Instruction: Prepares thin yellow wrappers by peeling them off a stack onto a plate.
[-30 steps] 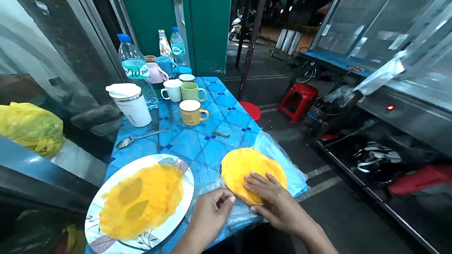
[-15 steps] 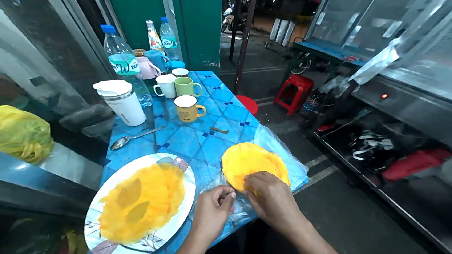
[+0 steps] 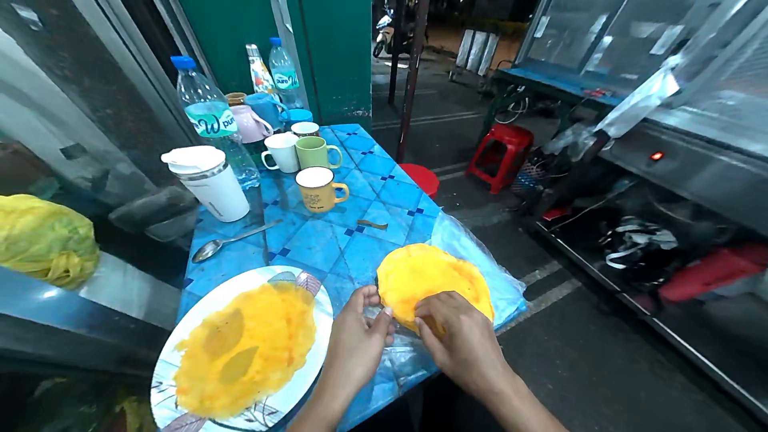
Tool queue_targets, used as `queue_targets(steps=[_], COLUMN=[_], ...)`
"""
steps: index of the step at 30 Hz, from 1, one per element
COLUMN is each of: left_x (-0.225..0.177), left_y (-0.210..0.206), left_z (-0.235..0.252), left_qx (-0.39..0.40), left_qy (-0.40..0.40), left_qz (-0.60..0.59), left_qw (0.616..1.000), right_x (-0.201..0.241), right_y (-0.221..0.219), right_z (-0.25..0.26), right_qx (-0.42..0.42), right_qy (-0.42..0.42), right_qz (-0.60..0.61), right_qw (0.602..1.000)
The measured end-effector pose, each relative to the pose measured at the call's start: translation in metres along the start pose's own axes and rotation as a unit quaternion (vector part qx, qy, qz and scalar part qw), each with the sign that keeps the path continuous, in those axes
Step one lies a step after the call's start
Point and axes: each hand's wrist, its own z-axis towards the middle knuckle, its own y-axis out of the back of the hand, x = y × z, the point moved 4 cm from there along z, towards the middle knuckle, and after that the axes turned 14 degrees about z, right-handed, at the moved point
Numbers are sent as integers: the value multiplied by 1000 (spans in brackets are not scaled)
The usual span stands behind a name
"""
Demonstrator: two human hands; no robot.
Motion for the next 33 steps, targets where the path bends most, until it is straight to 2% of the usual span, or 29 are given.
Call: queue_targets(steps=[7,14,20,27,30,33], left_x=[-18,-18,-20,-33,-35,-37], left_y=[-3,-5,-5,-18,-20,-20], left_z=[32,45,43,40,40,40], left_qx=[25,39,21,63,65,48], left_qy=[58,72,2,-106,-168,-195], left_qz=[87,71,-50,-157,-118,24], left_qw=[994,994,999,980,976,979], right_x=[-5,-15,-23,-24,-26,-34], right_y=[-1,-20,-19,-2,21,51], right_z=[-11,-25,-31,-15,-1,10], right_qx=[-15,-90,-134,-162,-179,-199], right_qy=[31,124,119,43,36,-17], right_qz=[23,19,62,54,93,172], right_qw=[999,988,982,984,979,965])
